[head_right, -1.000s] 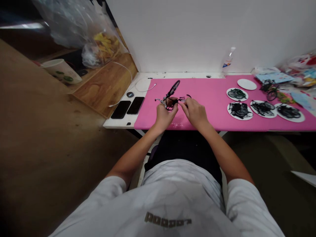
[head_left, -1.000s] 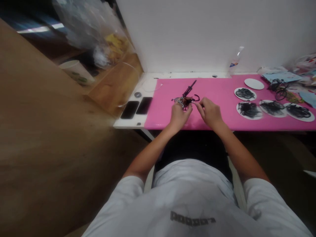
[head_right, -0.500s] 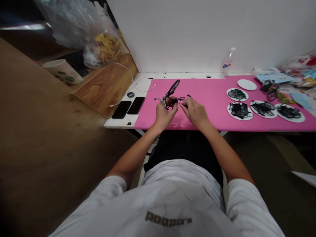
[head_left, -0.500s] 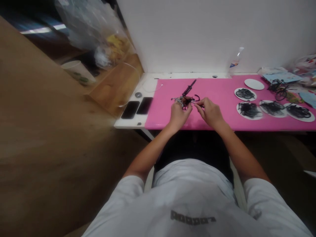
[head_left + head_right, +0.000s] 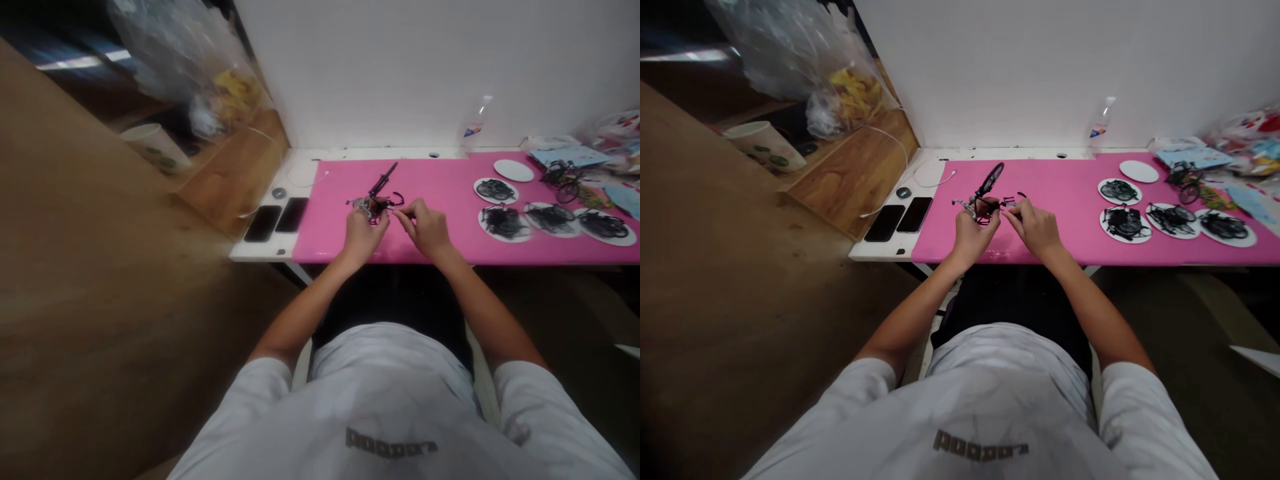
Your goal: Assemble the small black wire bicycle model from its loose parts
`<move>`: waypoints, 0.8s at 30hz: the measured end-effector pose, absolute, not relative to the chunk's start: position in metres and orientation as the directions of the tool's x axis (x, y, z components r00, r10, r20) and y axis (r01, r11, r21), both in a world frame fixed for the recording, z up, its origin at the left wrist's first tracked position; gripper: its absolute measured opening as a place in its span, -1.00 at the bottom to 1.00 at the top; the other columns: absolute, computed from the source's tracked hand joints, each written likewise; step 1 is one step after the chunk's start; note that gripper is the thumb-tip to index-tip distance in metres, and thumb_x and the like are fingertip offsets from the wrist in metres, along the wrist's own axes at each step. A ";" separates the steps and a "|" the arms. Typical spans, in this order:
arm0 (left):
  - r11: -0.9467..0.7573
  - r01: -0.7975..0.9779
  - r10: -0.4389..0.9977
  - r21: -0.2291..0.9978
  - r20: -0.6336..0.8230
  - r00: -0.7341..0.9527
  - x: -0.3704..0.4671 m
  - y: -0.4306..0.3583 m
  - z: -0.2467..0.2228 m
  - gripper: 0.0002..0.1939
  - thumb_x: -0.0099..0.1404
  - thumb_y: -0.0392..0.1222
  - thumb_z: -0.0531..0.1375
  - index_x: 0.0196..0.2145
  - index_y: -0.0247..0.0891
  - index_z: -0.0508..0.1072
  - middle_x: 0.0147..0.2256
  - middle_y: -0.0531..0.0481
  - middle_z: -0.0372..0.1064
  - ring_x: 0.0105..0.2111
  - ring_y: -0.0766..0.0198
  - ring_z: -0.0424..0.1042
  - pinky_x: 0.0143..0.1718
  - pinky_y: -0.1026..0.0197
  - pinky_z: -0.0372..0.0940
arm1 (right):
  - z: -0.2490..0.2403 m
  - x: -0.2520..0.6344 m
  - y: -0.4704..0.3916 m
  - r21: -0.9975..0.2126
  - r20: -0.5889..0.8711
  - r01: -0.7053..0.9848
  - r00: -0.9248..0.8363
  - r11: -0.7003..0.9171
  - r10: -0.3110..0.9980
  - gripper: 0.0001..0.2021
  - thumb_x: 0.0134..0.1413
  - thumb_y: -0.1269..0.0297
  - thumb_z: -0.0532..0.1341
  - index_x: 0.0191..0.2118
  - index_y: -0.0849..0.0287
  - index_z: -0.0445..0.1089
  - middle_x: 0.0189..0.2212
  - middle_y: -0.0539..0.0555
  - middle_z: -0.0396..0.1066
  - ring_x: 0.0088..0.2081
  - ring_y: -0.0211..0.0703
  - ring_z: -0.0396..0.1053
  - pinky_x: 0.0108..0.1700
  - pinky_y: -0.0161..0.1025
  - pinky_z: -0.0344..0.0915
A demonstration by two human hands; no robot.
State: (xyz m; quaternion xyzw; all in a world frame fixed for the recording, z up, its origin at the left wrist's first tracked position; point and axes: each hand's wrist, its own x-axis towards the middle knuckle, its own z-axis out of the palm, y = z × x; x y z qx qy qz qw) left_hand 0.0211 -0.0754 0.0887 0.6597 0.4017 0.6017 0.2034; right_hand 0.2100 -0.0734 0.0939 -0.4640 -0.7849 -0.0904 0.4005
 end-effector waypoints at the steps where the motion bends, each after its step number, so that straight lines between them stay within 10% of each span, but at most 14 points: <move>1: -0.592 0.295 0.775 0.750 0.630 -0.047 0.021 -0.075 0.088 -0.79 0.42 -0.32 0.29 -0.01 -0.23 0.62 -0.15 -0.12 0.67 -0.22 0.20 0.61 -0.09 0.14 0.48 | 0.094 0.210 -0.074 -0.230 0.714 0.802 -0.246 0.552 0.655 -0.43 0.58 -0.27 0.05 -0.09 0.18 0.50 -0.29 0.20 0.68 -0.35 -0.07 0.60 -0.36 -0.21 0.28; 24: -0.534 0.219 0.833 0.817 0.552 -0.026 0.021 -0.078 0.092 -0.77 0.41 -0.27 0.32 0.01 -0.22 0.62 -0.11 -0.12 0.68 -0.17 0.20 0.64 -0.03 0.14 0.51 | 0.105 0.200 -0.084 -0.308 0.688 0.797 -0.190 0.519 0.700 -0.31 0.57 -0.37 -0.14 -0.26 0.09 0.42 -0.49 0.08 0.53 -0.47 -0.12 0.43 -0.38 -0.18 0.10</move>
